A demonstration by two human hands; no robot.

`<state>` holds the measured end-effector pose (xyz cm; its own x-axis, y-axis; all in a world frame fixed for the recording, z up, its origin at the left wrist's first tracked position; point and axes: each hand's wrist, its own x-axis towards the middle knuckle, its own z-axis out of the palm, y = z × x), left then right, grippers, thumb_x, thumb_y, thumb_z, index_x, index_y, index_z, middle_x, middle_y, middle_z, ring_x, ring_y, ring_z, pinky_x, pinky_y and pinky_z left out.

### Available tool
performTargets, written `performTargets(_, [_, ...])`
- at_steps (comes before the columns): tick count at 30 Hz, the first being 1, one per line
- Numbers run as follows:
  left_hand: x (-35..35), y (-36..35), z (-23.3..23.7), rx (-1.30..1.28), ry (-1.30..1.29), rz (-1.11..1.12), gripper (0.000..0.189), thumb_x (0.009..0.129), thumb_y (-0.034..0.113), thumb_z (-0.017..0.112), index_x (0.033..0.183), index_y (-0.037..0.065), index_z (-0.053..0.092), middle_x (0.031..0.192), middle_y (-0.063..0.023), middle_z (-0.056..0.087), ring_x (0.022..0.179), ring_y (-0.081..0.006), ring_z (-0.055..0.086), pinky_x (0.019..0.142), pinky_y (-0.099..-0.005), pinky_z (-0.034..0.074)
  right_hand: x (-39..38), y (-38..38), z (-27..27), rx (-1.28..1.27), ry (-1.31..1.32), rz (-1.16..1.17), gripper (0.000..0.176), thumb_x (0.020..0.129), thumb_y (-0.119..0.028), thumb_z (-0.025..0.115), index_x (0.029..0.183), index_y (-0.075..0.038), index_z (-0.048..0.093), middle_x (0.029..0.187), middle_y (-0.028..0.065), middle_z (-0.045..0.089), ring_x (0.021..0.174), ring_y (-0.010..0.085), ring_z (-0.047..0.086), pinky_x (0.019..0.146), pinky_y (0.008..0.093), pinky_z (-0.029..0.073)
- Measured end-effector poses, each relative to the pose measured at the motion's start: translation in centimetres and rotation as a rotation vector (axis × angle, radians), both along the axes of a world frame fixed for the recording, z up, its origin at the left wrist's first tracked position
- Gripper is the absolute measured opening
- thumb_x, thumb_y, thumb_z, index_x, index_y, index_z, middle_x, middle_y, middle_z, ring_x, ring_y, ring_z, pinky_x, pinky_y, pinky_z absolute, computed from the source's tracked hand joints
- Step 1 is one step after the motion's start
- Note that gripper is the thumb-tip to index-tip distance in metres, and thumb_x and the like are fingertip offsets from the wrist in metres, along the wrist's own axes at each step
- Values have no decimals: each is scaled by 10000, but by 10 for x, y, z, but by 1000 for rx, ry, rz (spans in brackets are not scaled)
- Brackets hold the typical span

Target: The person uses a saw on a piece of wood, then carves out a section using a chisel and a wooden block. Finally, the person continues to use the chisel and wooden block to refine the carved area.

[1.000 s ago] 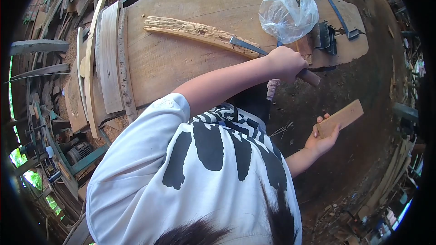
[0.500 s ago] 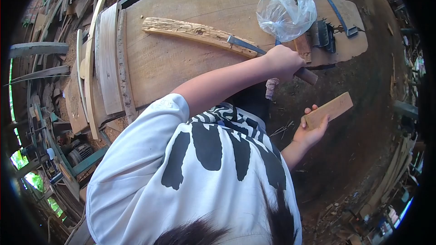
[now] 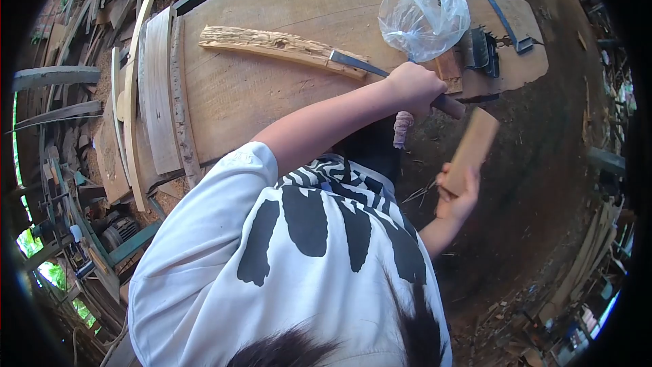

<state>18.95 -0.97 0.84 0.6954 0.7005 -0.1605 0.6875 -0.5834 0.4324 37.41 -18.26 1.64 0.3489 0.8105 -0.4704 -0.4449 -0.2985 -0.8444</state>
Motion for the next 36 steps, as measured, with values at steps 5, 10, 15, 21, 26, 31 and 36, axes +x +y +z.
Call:
performTargets(5, [0, -2, 1, 12, -13, -4, 284, 687, 214, 702, 955, 130, 664, 802, -103, 694, 771, -300, 693, 665, -428, 551, 7, 10, -29, 197, 91, -524, 435, 971, -342, 488, 1240, -14, 390, 997, 153, 547, 835, 227, 570, 431, 219, 356])
performTargets(10, [-2, -18, 16, 30, -83, 6, 271, 697, 211, 699, 952, 128, 660, 774, -101, 689, 733, -305, 691, 652, -423, 553, -30, 14, -24, 131, 289, -268, 485, 975, -354, 476, 1312, -29, 350, 979, 149, 543, 789, 218, 557, 432, 223, 356])
performTargets(15, [-26, -31, 42, 35, -116, 41, 243, 710, 196, 689, 936, 117, 649, 741, -98, 682, 705, -312, 689, 630, -423, 549, -46, 19, -23, 107, 283, -268, 453, 975, -332, 468, 1305, -40, 363, 981, 156, 550, 791, 223, 567, 430, 222, 359])
performTargets(21, [-69, -32, 26, 10, 5, 316, 346, 748, 201, 699, 1082, 128, 644, 973, -152, 638, 822, -333, 678, 697, -428, 547, -47, 19, -23, 122, 224, -237, 481, 974, -328, 472, 1342, -54, 328, 984, 159, 554, 788, 228, 578, 430, 226, 364])
performTargets(26, [-140, -41, 24, 56, 48, 616, 556, 732, 347, 761, 1232, 164, 599, 1186, -152, 551, 984, -324, 644, 807, -419, 536, -50, 21, -20, 121, 210, -238, 478, 964, -313, 499, 1329, -58, 326, 988, 162, 555, 795, 231, 581, 426, 222, 366])
performTargets(31, [-199, -41, 9, 28, 137, 810, 676, 631, 455, 826, 1208, 171, 617, 1166, -115, 565, 1039, -317, 626, 859, -426, 524, -56, 22, -16, 114, 211, -182, 453, 960, -300, 506, 1308, -58, 347, 991, 160, 556, 808, 223, 569, 430, 225, 364])
performTargets(36, [-197, -53, 9, -4, 165, 858, 639, 627, 468, 831, 1146, 153, 633, 1133, -119, 561, 1013, -319, 638, 852, -425, 531, -68, 21, -10, 114, 203, -122, 453, 960, -301, 508, 1300, -46, 352, 994, 159, 558, 815, 219, 569, 433, 224, 359])
